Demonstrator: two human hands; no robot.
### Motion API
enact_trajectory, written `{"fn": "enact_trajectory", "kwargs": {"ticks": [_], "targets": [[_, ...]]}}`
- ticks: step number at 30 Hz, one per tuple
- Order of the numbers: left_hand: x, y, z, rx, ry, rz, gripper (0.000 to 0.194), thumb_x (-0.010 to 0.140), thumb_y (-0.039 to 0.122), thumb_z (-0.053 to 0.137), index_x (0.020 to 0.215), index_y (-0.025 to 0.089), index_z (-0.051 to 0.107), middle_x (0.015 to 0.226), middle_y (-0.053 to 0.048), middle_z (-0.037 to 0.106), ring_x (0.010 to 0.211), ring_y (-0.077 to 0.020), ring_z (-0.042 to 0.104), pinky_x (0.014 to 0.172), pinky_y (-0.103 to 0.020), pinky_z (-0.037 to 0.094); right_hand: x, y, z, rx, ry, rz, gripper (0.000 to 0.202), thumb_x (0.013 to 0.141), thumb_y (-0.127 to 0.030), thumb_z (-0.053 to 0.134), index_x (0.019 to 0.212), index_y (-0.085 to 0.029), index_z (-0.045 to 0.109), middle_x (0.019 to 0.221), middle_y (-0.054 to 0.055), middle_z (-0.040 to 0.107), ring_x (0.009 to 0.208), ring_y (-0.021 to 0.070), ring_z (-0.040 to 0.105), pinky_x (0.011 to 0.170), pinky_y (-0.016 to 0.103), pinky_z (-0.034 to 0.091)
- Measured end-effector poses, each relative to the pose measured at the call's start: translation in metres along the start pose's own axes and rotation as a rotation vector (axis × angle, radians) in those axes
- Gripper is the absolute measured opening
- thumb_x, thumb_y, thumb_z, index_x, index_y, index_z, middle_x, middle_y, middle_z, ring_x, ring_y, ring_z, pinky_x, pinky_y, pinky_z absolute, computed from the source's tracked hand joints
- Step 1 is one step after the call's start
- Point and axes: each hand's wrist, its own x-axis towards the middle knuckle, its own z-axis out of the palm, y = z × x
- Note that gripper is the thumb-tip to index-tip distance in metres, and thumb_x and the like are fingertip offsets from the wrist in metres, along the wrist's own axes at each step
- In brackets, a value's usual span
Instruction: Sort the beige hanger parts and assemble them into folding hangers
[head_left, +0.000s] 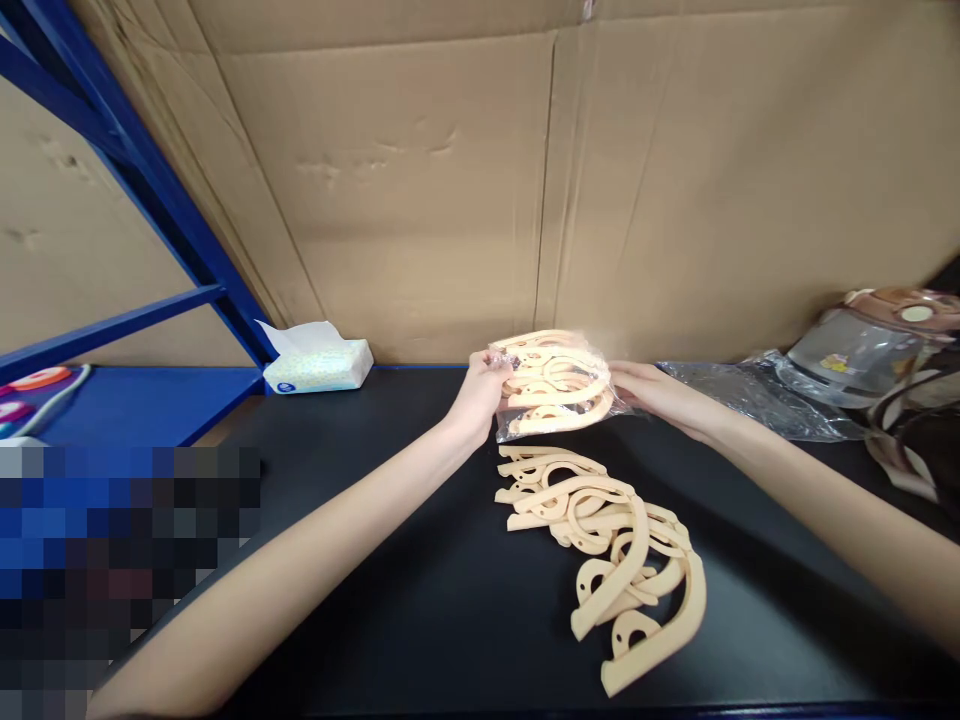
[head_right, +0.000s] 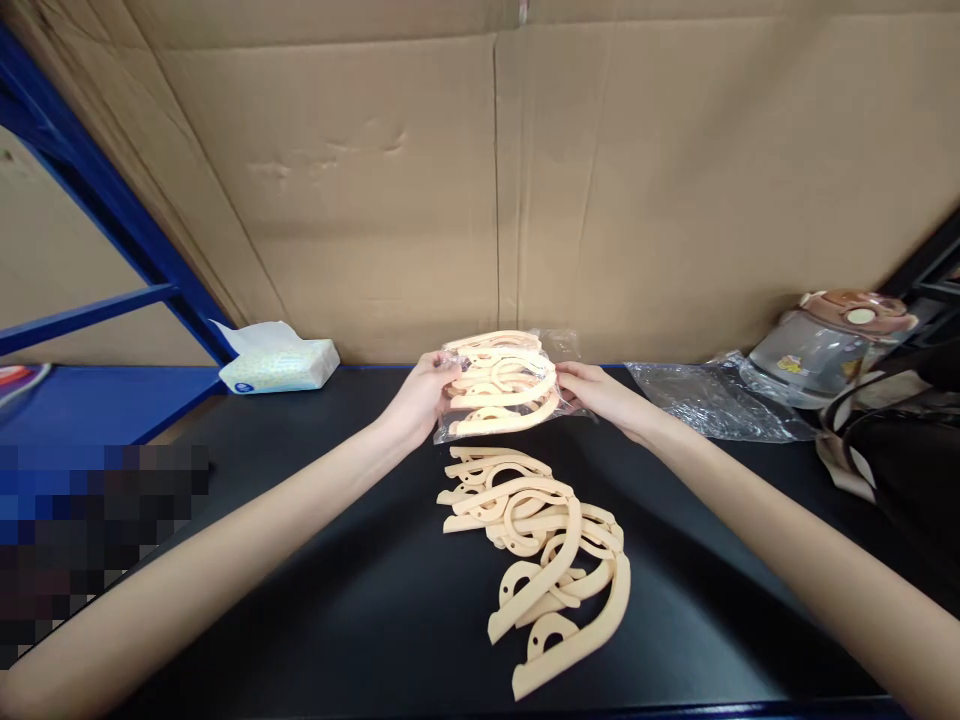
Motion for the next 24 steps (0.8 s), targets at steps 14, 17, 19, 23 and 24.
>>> {"fn": "enact_trajectory", "kwargs": {"ticks": [14,17,19,23,24], "targets": [[-0.065,0.008,-0.041,-0.184,0.000,-0.085,0.079,0.079,0.003,0.064,0.144,0.019,0.022,0.126,-0.013,0.058,0.086,-0.0181,0.068,0.067,-0.025,0.057,-0.035,-0.043,0.015,0.823,-0.361,0.087,0.046,0.077,-0.018,0.061,0.123,-0.020,0.056,0.128,0.009,0.060,0.109,0.0222,0.060,0.093,0.038,0.050],[-0.068,0.006,-0.042,-0.215,-0.012,-0.077,0.071,0.079,0.003,0.063,0.141,0.017,0.032,0.123,-0.011,0.060,0.095,-0.0192,0.066,0.076,-0.026,0.057,-0.036,-0.043,0.017,0.777,-0.390,0.058,0.046,0.080,-0.023,0.063,0.125,-0.022,0.055,0.130,0.009,0.059,0.111,0.0219,0.060,0.093,0.038,0.050],[-0.071,0.004,-0.037,-0.208,-0.063,-0.068,0.054,0.081,0.007,0.062,0.132,0.016,0.045,0.115,-0.010,0.064,0.094,-0.0186,0.066,0.078,-0.026,0.056,-0.035,-0.045,0.022,0.735,-0.381,0.046,0.050,0.079,-0.025,0.065,0.127,-0.023,0.053,0.130,0.008,0.058,0.113,0.0215,0.059,0.096,0.037,0.049],[-0.076,0.003,-0.031,-0.111,-0.184,-0.040,0.034,0.090,0.017,0.052,0.124,0.018,0.052,0.110,-0.010,0.067,0.089,-0.0192,0.068,0.072,-0.029,0.058,-0.036,-0.050,0.033,0.692,-0.339,0.009,0.061,0.075,-0.026,0.070,0.131,-0.022,0.048,0.132,0.009,0.057,0.115,0.0245,0.058,0.100,0.042,0.046],[-0.077,0.004,-0.035,-0.069,-0.198,-0.038,0.035,0.090,0.018,0.052,0.126,0.020,0.052,0.112,-0.011,0.066,0.089,-0.0202,0.068,0.067,-0.029,0.059,-0.038,-0.049,0.034,0.687,-0.327,0.007,0.063,0.074,-0.027,0.071,0.132,-0.021,0.048,0.132,0.010,0.057,0.115,0.0254,0.058,0.100,0.043,0.047]]}}
